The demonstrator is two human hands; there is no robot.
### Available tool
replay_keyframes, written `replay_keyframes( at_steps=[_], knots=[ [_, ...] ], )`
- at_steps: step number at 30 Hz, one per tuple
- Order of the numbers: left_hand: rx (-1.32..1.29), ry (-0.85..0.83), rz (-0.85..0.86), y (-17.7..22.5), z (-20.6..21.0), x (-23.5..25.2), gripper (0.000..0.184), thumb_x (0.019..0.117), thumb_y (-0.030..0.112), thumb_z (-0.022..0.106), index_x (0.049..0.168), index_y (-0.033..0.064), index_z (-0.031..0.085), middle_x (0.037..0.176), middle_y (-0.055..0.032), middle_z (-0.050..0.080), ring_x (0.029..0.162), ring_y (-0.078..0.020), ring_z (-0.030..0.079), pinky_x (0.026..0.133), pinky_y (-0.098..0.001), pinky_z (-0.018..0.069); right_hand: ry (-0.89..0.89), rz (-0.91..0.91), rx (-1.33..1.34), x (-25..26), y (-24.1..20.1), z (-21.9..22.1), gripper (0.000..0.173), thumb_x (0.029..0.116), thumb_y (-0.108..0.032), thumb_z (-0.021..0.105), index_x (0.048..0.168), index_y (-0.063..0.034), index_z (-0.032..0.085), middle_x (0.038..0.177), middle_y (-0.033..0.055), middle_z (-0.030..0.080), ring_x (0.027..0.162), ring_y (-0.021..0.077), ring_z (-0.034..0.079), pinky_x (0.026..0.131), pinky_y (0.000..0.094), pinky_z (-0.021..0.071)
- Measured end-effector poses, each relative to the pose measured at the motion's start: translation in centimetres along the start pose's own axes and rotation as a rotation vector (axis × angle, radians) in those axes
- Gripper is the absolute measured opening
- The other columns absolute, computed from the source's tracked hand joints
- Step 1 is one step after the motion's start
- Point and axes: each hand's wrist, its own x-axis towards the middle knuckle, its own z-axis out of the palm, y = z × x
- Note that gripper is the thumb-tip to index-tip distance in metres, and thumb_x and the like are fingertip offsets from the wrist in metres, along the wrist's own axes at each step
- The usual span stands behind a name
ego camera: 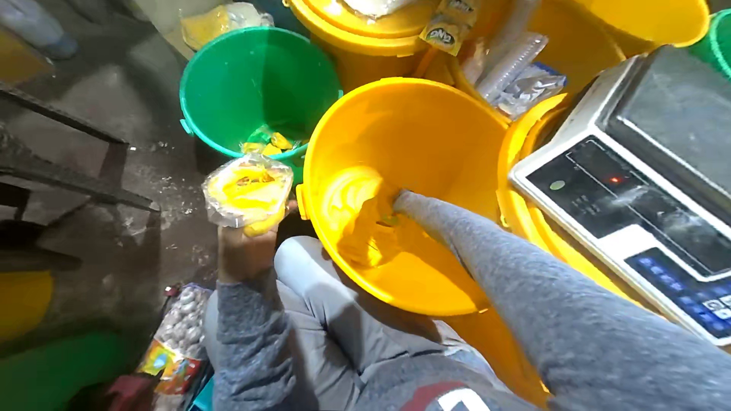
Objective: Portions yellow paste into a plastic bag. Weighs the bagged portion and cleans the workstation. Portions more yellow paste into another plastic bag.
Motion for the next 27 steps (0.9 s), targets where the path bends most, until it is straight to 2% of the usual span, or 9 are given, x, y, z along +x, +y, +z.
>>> replay_keyframes(
  at_steps=[4,6,8,11,14,17,22,25,27],
  knots=[
    [0.064,0.079,0.087,0.8,-1.2,-0.4,0.047,0.0885,0.049,0.071,0.126,0.0217,0.061,0.12,-0.0012,0.068,0.112,-0.0191,0.067,0.096,-0.0414,0.0576,-0.072,-0.039,-0.13,2.1,-0.8,3.9,0.049,0.1054,-0.023,0.054,0.14,0.0118,0.052,0.15,0.031,0.048,0.144,0.0447,0.042,0.118,0.0613,0.0307],
    [0.064,0.191,0.121,1.2,-0.6,0.1,0.034,0.1044,0.044,0.041,0.126,0.0217,0.055,0.121,-0.0021,0.065,0.113,-0.0204,0.065,0.096,-0.0429,0.0567,-0.031,-0.094,-0.138,3.4,0.2,5.0,0.047,0.104,-0.025,0.058,0.133,0.0115,0.059,0.141,0.0315,0.055,0.137,0.046,0.05,0.114,0.0636,0.0363],
    [0.008,0.221,0.121,1.3,-0.4,0.5,0.043,0.1081,0.048,0.027,0.127,0.0228,0.056,0.123,-0.0016,0.065,0.114,-0.0207,0.065,0.096,-0.0454,0.0572,-0.03,-0.157,-0.132,2.6,0.9,4.5,0.043,0.1041,-0.022,0.058,0.132,0.0102,0.06,0.14,0.0314,0.057,0.135,0.0467,0.052,0.113,0.0636,0.0378],
    [0.031,0.162,0.086,0.5,-0.4,0.8,0.041,0.1031,0.054,0.041,0.128,0.0245,0.056,0.122,0.0004,0.066,0.112,-0.0188,0.066,0.095,-0.0424,0.0574,-0.077,-0.229,-0.171,1.7,1.2,3.7,0.044,0.1034,-0.022,0.06,0.134,0.0094,0.059,0.14,0.0326,0.056,0.135,0.0491,0.05,0.112,0.0659,0.0358],
    [0.083,0.084,0.053,-0.3,-0.5,1.2,0.052,0.0849,0.057,0.071,0.124,0.0256,0.061,0.117,0.0018,0.069,0.108,-0.0159,0.068,0.091,-0.0376,0.059,-0.129,-0.271,-0.285,2.4,0.6,4.9,0.044,0.0995,-0.031,0.066,0.126,0.0045,0.066,0.132,0.0304,0.062,0.128,0.049,0.056,0.106,0.0699,0.0404],
    [0.056,0.047,0.041,-0.6,-0.6,1.6,0.06,0.0749,0.052,0.083,0.123,0.0227,0.062,0.115,-0.0013,0.07,0.102,-0.0177,0.07,0.084,-0.0379,0.0616,-0.181,-0.208,-0.305,2.5,-0.6,4.9,0.047,0.0986,-0.034,0.067,0.128,0.0031,0.065,0.134,0.0292,0.061,0.13,0.0473,0.055,0.106,0.0688,0.0407],
    [0.039,-0.012,0.067,-0.6,-0.1,1.8,0.03,0.0997,0.038,0.055,0.125,0.0229,0.061,0.117,-0.0014,0.069,0.103,-0.018,0.07,0.085,-0.0391,0.0622,-0.207,-0.231,-0.052,1.1,-1.3,-0.4,0.058,0.0953,-0.041,0.073,0.128,0.0064,0.064,0.124,0.0261,0.065,0.117,0.037,0.063,0.104,0.0537,0.0464],
    [-0.047,0.07,0.041,-0.8,0.2,2.0,0.04,0.0864,0.041,0.076,0.118,0.0213,0.064,0.112,-0.0035,0.071,0.1,-0.0205,0.071,0.084,-0.0426,0.0622,-0.118,-0.278,0.139,-4.0,-3.2,-6.4,0.048,0.1029,-0.031,0.063,0.128,0.0099,0.061,0.12,0.025,0.066,0.104,0.0287,0.063,0.099,0.0441,0.0468],
    [-0.023,0.14,0.004,-0.7,0.9,1.8,0.05,0.0806,0.035,0.082,0.12,0.018,0.057,0.107,-0.0036,0.071,0.095,-0.019,0.071,0.082,-0.0408,0.0622,0.024,-0.384,0.366,-5.8,-2.5,-9.6,0.033,0.1041,-0.022,0.061,0.114,0.0093,0.066,0.096,0.018,0.067,0.075,0.0157,0.053,0.074,0.0335,0.047]
  ],
)
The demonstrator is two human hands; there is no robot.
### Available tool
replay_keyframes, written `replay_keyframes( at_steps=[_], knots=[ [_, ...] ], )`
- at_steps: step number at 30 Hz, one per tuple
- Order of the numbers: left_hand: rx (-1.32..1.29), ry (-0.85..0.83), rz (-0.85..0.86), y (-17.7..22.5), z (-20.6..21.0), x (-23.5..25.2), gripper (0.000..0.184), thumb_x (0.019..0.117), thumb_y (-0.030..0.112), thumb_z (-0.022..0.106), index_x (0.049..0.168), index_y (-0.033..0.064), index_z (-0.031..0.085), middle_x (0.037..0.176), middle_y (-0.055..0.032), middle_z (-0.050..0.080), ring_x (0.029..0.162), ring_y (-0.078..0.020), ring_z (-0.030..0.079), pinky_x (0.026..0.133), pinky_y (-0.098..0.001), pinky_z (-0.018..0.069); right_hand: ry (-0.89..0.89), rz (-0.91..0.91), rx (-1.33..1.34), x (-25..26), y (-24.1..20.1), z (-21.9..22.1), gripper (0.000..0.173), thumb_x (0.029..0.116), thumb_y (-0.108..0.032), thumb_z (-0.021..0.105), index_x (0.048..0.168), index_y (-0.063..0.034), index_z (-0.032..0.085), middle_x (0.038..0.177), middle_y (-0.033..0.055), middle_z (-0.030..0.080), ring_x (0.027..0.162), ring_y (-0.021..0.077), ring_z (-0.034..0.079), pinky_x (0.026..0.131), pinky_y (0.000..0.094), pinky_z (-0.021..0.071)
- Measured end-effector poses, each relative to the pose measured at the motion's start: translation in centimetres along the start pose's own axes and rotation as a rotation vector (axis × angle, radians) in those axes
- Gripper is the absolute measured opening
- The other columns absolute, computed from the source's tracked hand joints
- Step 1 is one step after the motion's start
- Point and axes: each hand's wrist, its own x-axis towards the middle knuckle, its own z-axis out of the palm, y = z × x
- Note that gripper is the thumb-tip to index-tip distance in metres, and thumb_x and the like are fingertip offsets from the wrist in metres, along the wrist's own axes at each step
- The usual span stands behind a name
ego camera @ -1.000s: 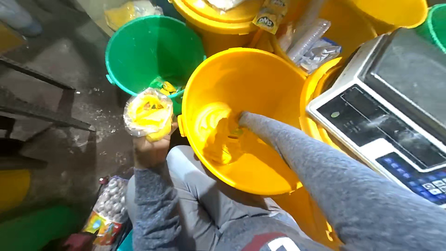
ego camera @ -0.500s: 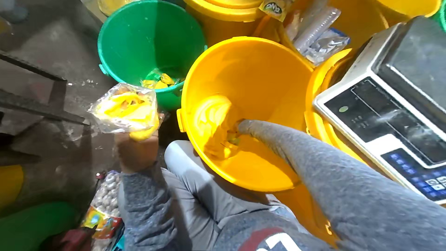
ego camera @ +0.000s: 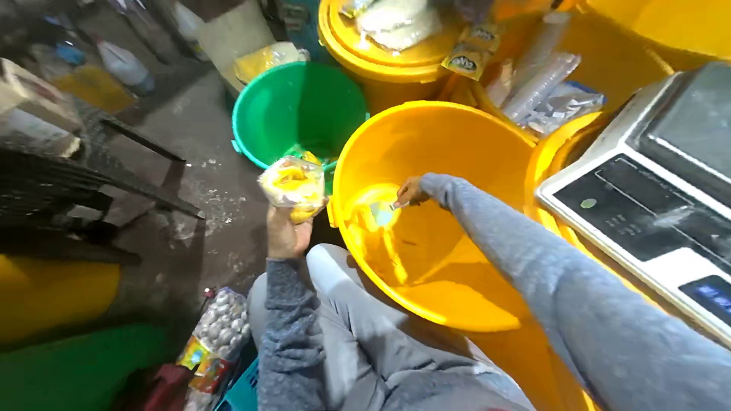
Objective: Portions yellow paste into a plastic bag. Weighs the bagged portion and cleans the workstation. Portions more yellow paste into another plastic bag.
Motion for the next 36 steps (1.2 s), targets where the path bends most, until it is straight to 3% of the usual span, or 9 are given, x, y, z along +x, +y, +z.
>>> replay_keyframes(
  at_steps=[3,5,9,11,15,20,26,31,36],
  knots=[
    [0.1,-0.022,0.056,-0.3,0.2,-0.6,0.063,0.0729,0.026,0.087,0.124,0.0158,0.051,0.104,-0.0001,0.07,0.092,-0.014,0.07,0.08,-0.0364,0.0618,0.307,-0.295,0.251,-5.3,-0.7,-4.1,0.021,0.099,-0.014,0.068,0.09,0.0037,0.073,0.063,0.0061,0.06,0.051,0.0084,0.049,0.052,0.0279,0.0442],
    [0.186,-0.116,0.127,-0.3,0.2,-0.8,0.077,0.0623,0.029,0.095,0.128,0.0177,0.056,0.107,0.0044,0.072,0.094,-0.0082,0.07,0.081,-0.0306,0.061,0.463,-0.482,0.365,-11.0,-1.7,-4.9,0.018,0.0965,-0.013,0.068,0.086,-0.0002,0.073,0.058,0.0004,0.058,0.048,0.0049,0.048,0.048,0.0242,0.0427],
    [0.415,-0.228,0.234,-0.7,0.1,-1.1,0.09,0.0649,0.019,0.091,0.143,0.0079,0.049,0.122,0.0007,0.067,0.105,-0.0079,0.067,0.09,-0.0296,0.0588,0.688,-0.702,0.455,-19.5,-5.3,-0.6,0.015,0.095,-0.013,0.069,0.085,-0.0012,0.071,0.059,-0.003,0.058,0.048,0.001,0.048,0.047,0.0189,0.0435],
    [0.476,-0.237,0.32,-1.5,0.2,-1.3,0.09,0.0655,0.022,0.092,0.142,0.0019,0.05,0.126,-0.0039,0.066,0.11,-0.0097,0.066,0.095,-0.031,0.0571,0.825,-0.722,0.326,-19.8,-6.0,2.5,0.022,0.0932,-0.025,0.071,0.09,-0.004,0.074,0.065,-0.0012,0.063,0.055,0.0034,0.055,0.054,0.0244,0.0495],
    [0.557,-0.145,0.427,-2.6,0.9,-2.1,0.089,0.067,0.026,0.092,0.14,-0.0054,0.051,0.125,-0.011,0.067,0.11,-0.01,0.066,0.097,-0.029,0.0562,1.084,-0.583,0.01,-19.4,-7.7,8.8,0.036,0.1001,-0.038,0.063,0.102,-0.0042,0.076,0.08,0.0147,0.073,0.071,0.0298,0.071,0.066,0.0553,0.0559],
    [0.619,-0.053,0.462,-3.3,1.7,-2.7,0.079,0.0703,0.016,0.088,0.137,-0.0089,0.054,0.124,-0.0158,0.067,0.107,-0.0106,0.067,0.096,-0.0267,0.0557,1.302,-0.588,-0.107,-18.5,-8.4,14.4,0.028,0.0985,-0.028,0.063,0.088,-0.0031,0.072,0.064,0.0122,0.066,0.055,0.0307,0.067,0.047,0.0515,0.0518],
    [0.63,0.017,0.405,-3.0,1.5,-2.3,0.064,0.075,0.011,0.08,0.133,-0.0067,0.059,0.121,-0.0162,0.068,0.106,-0.0129,0.068,0.094,-0.0294,0.056,1.279,-0.586,-0.278,-20.4,-4.9,13.5,0.027,0.0944,-0.03,0.068,0.083,-0.0056,0.073,0.064,0.0115,0.067,0.056,0.0315,0.068,0.049,0.0531,0.0525],
    [0.733,-0.031,0.321,-1.9,0.9,-2.0,0.061,0.0745,0.004,0.078,0.132,-0.0057,0.06,0.121,-0.0166,0.069,0.106,-0.0143,0.068,0.094,-0.0314,0.057,1.602,-0.88,-0.513,-22.3,-3.2,8.3,0.026,0.0983,-0.029,0.062,0.101,-0.0104,0.081,0.073,0.0129,0.072,0.057,0.0293,0.067,0.052,0.0444,0.0498],
    [0.71,-0.104,0.219,-2.0,1.1,-2.7,0.068,0.0715,0.006,0.079,0.135,-0.0049,0.058,0.123,-0.0155,0.068,0.107,-0.0132,0.068,0.094,-0.0301,0.0568,1.555,-0.962,-0.843,-21.3,-5.1,5.2,0.025,0.1033,-0.022,0.056,0.107,-0.0092,0.078,0.069,0.0135,0.067,0.055,0.0308,0.063,0.053,0.0443,0.0479]
  ],
)
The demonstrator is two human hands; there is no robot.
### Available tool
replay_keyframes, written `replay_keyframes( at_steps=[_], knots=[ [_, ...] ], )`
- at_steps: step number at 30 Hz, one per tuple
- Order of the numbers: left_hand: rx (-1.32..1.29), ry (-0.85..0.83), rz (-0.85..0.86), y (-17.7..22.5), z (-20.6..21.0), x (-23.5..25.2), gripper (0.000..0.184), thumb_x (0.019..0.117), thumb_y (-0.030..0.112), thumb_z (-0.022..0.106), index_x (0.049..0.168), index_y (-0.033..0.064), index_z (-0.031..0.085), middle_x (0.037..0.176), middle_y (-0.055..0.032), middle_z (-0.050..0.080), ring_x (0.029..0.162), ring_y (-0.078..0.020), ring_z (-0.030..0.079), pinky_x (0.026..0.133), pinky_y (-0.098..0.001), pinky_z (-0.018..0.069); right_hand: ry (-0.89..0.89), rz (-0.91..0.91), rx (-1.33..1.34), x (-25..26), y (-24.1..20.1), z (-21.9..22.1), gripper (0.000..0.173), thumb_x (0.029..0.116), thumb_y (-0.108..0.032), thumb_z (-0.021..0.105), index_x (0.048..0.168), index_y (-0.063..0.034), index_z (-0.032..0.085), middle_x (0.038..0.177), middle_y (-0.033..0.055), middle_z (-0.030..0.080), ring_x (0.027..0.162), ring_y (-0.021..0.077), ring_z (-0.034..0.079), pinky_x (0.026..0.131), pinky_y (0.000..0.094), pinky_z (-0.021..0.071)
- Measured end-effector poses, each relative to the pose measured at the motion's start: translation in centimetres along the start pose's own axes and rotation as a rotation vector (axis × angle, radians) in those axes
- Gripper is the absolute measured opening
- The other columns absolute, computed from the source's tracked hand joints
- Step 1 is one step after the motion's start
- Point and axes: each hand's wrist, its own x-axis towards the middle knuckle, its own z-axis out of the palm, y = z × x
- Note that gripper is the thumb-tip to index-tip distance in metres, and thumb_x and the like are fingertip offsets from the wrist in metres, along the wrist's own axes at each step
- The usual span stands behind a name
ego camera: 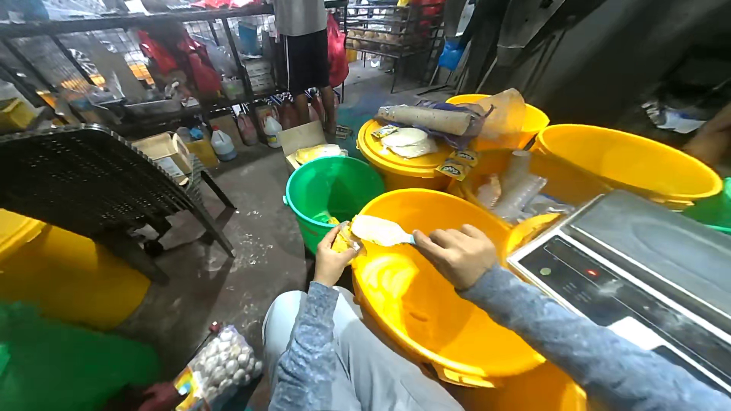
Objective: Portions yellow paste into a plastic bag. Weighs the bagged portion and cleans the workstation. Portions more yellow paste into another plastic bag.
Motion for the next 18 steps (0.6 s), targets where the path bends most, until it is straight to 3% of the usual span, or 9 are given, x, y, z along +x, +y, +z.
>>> replay_keyframes(
  at_steps=[5,11,15,18],
  knots=[
    [-0.149,-0.078,-0.083,0.4,-0.4,-0.4,0.074,0.0723,0.009,0.077,0.14,-0.0066,0.051,0.124,-0.0144,0.066,0.105,-0.0121,0.067,0.092,-0.0296,0.0569,-0.062,-0.113,0.089,0.5,0.4,1.3,0.027,0.1036,-0.021,0.053,0.096,-0.0059,0.075,0.058,0.0105,0.06,0.047,0.0278,0.058,0.049,0.0421,0.0458],
    [-0.328,-0.076,-0.165,0.7,0.3,-0.9,0.075,0.0799,0.019,0.074,0.144,-0.0068,0.043,0.116,-0.0102,0.066,0.096,-0.0112,0.067,0.085,-0.0303,0.0586,-0.157,-0.049,0.241,0.2,-0.3,1.9,0.03,0.0984,-0.026,0.057,0.079,-0.0054,0.069,0.053,0.0098,0.057,0.045,0.0271,0.059,0.045,0.0419,0.0449],
    [-0.333,-0.043,-0.162,1.1,0.5,-1.3,0.064,0.0857,0.016,0.065,0.14,-0.0093,0.043,0.112,-0.008,0.066,0.094,-0.0064,0.066,0.085,-0.0261,0.0568,-0.269,0.005,0.354,0.1,-1.1,2.2,0.029,0.0956,-0.026,0.062,0.078,-0.0047,0.07,0.056,0.0107,0.062,0.049,0.0279,0.064,0.048,0.0441,0.0492],
    [-0.273,-0.053,-0.155,1.2,0.2,-1.3,0.06,0.0862,0.02,0.065,0.136,-0.0089,0.047,0.11,-0.0066,0.065,0.093,-0.0046,0.065,0.085,-0.0251,0.0563,-0.308,0.046,0.381,0.2,-1.5,1.7,0.031,0.0956,-0.028,0.062,0.078,-0.0048,0.07,0.057,0.0107,0.064,0.051,0.028,0.065,0.05,0.0446,0.0506]
  ],
)
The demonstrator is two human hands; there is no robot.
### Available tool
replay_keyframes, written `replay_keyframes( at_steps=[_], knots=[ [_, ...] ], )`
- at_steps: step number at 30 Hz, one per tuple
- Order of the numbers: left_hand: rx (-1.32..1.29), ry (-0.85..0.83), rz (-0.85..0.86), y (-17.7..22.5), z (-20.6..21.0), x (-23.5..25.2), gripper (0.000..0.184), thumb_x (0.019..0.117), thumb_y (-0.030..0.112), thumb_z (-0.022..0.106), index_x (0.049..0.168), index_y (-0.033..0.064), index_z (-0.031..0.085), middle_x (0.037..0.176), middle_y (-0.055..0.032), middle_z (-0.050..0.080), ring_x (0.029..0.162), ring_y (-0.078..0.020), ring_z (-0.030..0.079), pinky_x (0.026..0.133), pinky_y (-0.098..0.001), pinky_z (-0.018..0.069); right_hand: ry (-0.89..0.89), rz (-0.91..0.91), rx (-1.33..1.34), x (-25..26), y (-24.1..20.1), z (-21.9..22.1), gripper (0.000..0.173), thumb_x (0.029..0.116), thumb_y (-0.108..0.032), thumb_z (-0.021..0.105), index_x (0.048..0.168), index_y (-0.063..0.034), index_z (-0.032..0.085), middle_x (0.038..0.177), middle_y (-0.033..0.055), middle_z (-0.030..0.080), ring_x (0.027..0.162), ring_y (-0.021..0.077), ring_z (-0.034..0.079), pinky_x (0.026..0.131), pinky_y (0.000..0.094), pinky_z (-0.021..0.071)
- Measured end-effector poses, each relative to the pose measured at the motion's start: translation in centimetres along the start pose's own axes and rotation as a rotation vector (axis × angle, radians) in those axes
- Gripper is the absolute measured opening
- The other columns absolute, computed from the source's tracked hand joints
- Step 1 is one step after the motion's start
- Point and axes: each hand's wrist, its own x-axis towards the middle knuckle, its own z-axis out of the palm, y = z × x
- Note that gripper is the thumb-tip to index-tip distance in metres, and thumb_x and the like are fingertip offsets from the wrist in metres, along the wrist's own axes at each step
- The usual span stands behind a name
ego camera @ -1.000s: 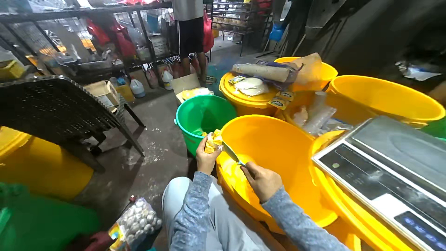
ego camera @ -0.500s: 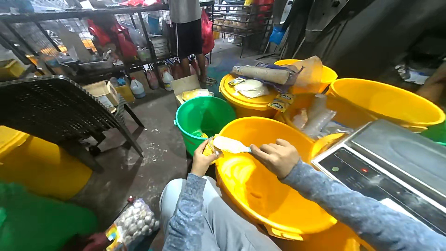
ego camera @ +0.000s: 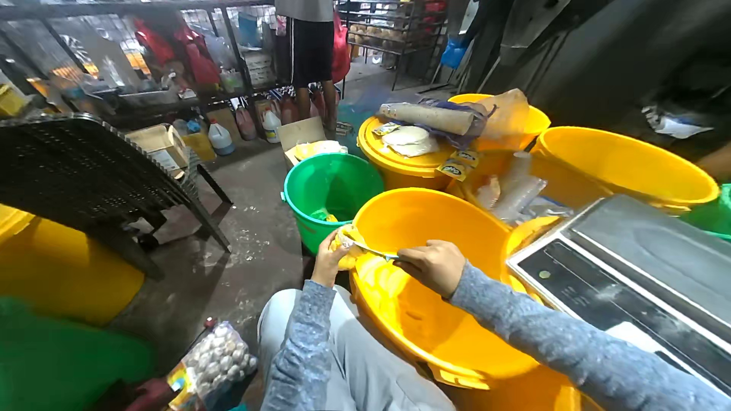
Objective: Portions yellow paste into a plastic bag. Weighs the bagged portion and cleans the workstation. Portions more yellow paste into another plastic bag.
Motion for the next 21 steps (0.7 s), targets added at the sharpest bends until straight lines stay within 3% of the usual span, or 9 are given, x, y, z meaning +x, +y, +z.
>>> replay_keyframes(
  at_steps=[4,7,9,11,13,15,17,19,21],
  knots=[
    [-0.112,0.105,0.018,0.3,-0.2,0.3,0.052,0.09,0.017,0.061,0.133,-0.0076,0.046,0.102,-0.0042,0.067,0.087,-0.0061,0.067,0.081,-0.027,0.0585,0.115,0.066,0.031,-0.6,-0.1,-2.7,0.039,0.098,-0.039,0.058,0.08,-0.0083,0.074,0.058,0.0069,0.065,0.049,0.0225,0.063,0.047,0.0422,0.0471],
    [-0.256,0.139,0.009,0.7,-0.4,0.2,0.048,0.089,0.012,0.058,0.132,-0.0041,0.043,0.096,-0.0023,0.066,0.082,-0.0074,0.068,0.076,-0.0281,0.0596,0.072,0.358,0.376,-1.1,0.7,-4.2,0.038,0.0967,-0.042,0.063,0.09,-0.008,0.078,0.067,0.0005,0.068,0.056,0.007,0.06,0.054,0.0306,0.0508],
    [-0.317,0.095,0.023,0.5,-0.3,-0.3,0.059,0.0794,0.019,0.071,0.128,-0.0015,0.044,0.094,0.0,0.067,0.081,-0.007,0.069,0.075,-0.0277,0.0602,0.054,0.502,0.626,-0.9,1.7,-4.0,0.03,0.0954,-0.035,0.067,0.09,-0.0068,0.076,0.065,-0.0076,0.063,0.054,-0.0057,0.052,0.053,0.0164,0.0454],
    [-0.346,0.031,0.056,0.2,-0.2,-0.4,0.088,0.0585,0.039,0.094,0.123,0.0005,0.05,0.093,0.0009,0.071,0.082,-0.0078,0.071,0.074,-0.0286,0.0613,0.029,0.568,0.703,-0.6,2.2,-3.6,0.026,0.0948,-0.031,0.068,0.088,-0.0064,0.075,0.064,-0.0092,0.061,0.053,-0.0072,0.05,0.052,0.0142,0.0438],
    [-0.32,-0.033,0.098,0.2,-0.3,-0.6,0.099,0.0484,0.052,0.097,0.121,0.0003,0.054,0.096,0.0012,0.073,0.084,-0.0078,0.072,0.076,-0.0285,0.0615,-0.016,0.608,0.656,-0.6,2.1,-3.3,0.028,0.0951,-0.033,0.069,0.089,-0.0073,0.076,0.065,-0.0083,0.062,0.054,-0.0062,0.051,0.053,0.0161,0.0443],
    [-0.252,-0.113,0.15,0.2,-0.8,-0.4,0.096,0.053,0.054,0.095,0.122,-0.0015,0.058,0.101,0.0006,0.074,0.089,-0.0071,0.071,0.08,-0.0281,0.0609,-0.049,0.607,0.548,-0.9,1.9,-3.1,0.033,0.0953,-0.041,0.067,0.09,-0.0095,0.076,0.067,-0.006,0.063,0.055,-0.0022,0.052,0.055,0.022,0.0457],
    [-0.183,-0.178,0.161,0.2,-1.3,-0.3,0.094,0.0573,0.052,0.094,0.125,-0.004,0.06,0.105,-0.0001,0.074,0.092,-0.0067,0.071,0.084,-0.0279,0.0602,-0.084,0.564,0.421,-1.0,1.3,-3.3,0.039,0.0956,-0.046,0.064,0.094,-0.0091,0.077,0.069,0.0019,0.066,0.058,0.0104,0.057,0.057,0.0374,0.0485],
    [-0.129,-0.205,0.133,0.1,-1.4,-0.4,0.093,0.0581,0.052,0.093,0.124,-0.0049,0.06,0.102,0.0011,0.074,0.089,-0.0054,0.071,0.083,-0.027,0.0599,-0.101,0.453,0.306,-0.9,0.5,-3.3,0.041,0.0972,-0.045,0.062,0.095,-0.0069,0.077,0.068,0.0091,0.067,0.059,0.0231,0.062,0.056,0.0494,0.0493],
    [-0.101,-0.217,0.088,0.1,-1.3,-0.4,0.093,0.0591,0.052,0.093,0.123,-0.0057,0.059,0.099,0.0019,0.073,0.088,-0.0047,0.07,0.082,-0.0265,0.0597,-0.048,0.274,0.172,-1.0,-0.2,-2.4,0.037,0.0979,-0.038,0.061,0.088,-0.0047,0.074,0.063,0.0115,0.065,0.054,0.0287,0.065,0.05,0.0518,0.0504]
  ],
)
